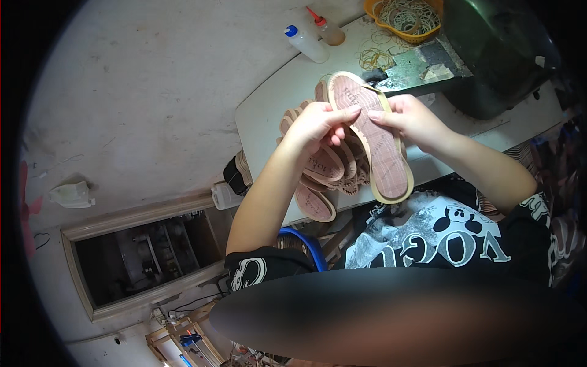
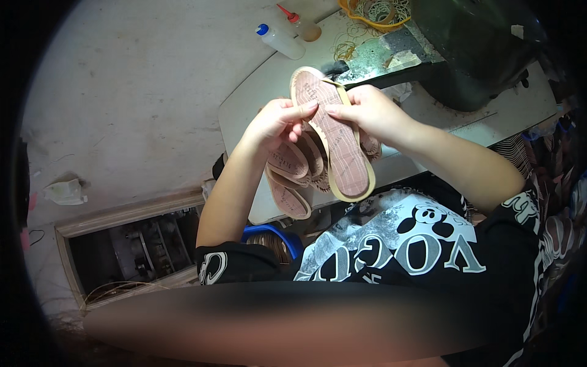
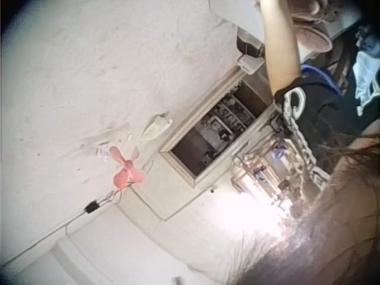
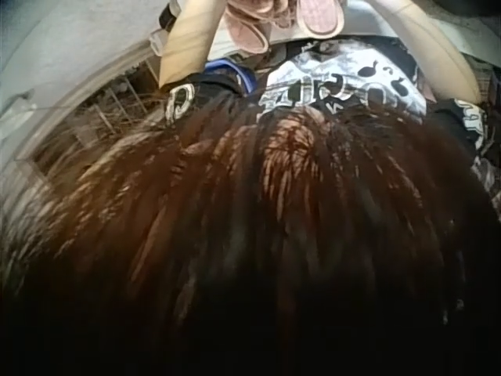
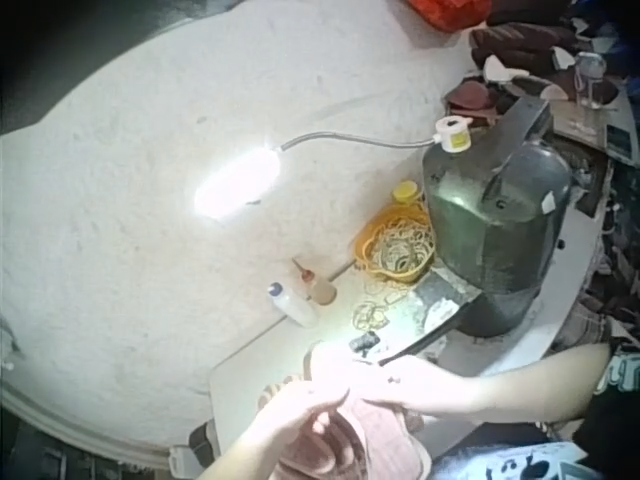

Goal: Applying adhesive and manually assembling components of shoe insoles at a manufacturing station.

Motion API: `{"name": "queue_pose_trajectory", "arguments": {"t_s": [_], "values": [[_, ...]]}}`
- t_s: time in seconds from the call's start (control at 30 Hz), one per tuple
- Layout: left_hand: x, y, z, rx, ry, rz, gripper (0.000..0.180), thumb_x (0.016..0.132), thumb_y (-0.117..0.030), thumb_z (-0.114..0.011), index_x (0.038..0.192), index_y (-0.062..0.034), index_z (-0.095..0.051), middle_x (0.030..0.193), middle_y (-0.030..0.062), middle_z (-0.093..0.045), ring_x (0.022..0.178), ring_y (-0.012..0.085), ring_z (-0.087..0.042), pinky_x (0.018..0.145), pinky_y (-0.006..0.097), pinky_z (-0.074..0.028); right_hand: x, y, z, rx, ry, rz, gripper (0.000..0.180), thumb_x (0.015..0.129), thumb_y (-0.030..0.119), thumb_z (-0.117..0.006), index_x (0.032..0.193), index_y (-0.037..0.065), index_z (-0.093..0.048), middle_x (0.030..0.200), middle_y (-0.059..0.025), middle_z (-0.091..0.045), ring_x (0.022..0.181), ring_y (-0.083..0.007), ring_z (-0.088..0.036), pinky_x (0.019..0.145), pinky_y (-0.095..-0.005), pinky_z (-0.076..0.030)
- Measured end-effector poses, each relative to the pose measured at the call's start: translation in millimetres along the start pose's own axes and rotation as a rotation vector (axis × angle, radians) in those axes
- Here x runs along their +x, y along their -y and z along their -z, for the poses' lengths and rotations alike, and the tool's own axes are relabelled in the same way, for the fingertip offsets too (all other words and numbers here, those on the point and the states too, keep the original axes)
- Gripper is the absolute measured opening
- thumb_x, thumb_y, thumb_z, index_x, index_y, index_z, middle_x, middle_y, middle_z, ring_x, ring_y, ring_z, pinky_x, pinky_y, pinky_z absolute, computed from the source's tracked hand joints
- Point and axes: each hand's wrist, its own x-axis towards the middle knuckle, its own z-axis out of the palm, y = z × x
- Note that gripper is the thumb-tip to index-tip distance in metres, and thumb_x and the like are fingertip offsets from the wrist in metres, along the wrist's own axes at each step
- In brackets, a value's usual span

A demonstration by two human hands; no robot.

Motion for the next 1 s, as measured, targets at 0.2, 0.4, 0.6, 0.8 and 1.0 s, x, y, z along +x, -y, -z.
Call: {"name": "queue_pose_trajectory", "arguments": {"t_s": [0.2,0.4,0.6,0.8,1.0], "values": [[14.9,7.0,4.0,-0.059,-0.135,-0.104,0.026,0.082,-0.026,-0.075,0.075,-0.0053,-0.061,0.054,-0.0035,-0.053,0.04,0.0028,-0.042,0.036,0.017,-0.032,-2.4,-8.1,3.3,-0.143,-0.036,-0.054,0.032,0.088,0.03,-0.066,0.104,0.002,-0.065,0.085,-0.001,-0.067,0.071,-0.006,-0.06,0.063,-0.0214,-0.047],[16.1,4.1,7.3,-0.112,-0.138,-0.119,0.029,0.081,-0.029,-0.076,0.071,-0.0061,-0.06,0.052,-0.0021,-0.053,0.038,0.0044,-0.043,0.036,0.018,-0.032,-53.2,-17.0,-10.5,0.039,0.046,-0.243,0.03,0.088,0.028,-0.065,0.1,0.0,-0.064,0.082,-0.0055,-0.066,0.065,-0.0112,-0.065,0.056,-0.0198,-0.05],[20.7,-19.0,19.4,-0.026,-0.09,-0.103,0.038,0.081,-0.038,-0.074,0.076,-0.0023,-0.063,0.056,0.0031,-0.058,0.042,0.0082,-0.049,0.039,0.02,-0.037,-43.8,-17.5,-34.3,0.302,-0.107,-0.116,0.024,0.09,0.023,-0.062,0.095,0.0,-0.062,0.083,-0.0075,-0.067,0.063,-0.0133,-0.067,0.055,-0.0208,-0.052],[49.9,-53.3,51.9,0.741,-0.253,-0.203,0.087,0.07,-0.063,-0.073,0.11,0.0122,-0.056,0.097,0.0233,-0.063,0.087,0.0287,-0.064,0.075,0.033,-0.052,-27.5,-5.1,-38.2,0.454,-0.214,-0.101,0.022,0.09,0.019,-0.06,0.094,-0.002,-0.062,0.081,-0.0088,-0.065,0.06,-0.0132,-0.065,0.054,-0.0216,-0.052],[75.7,-87.1,48.2,1.143,0.244,-0.8,0.067,0.063,-0.049,-0.08,0.118,-0.0159,-0.061,0.134,0.0143,-0.049,0.134,0.0327,-0.031,0.11,0.046,-0.026,-9.1,0.4,-46.7,0.472,-0.254,-0.091,0.022,0.09,0.02,-0.061,0.095,-0.001,-0.063,0.082,-0.0083,-0.065,0.062,-0.0139,-0.065,0.054,-0.0219,-0.051]]}}
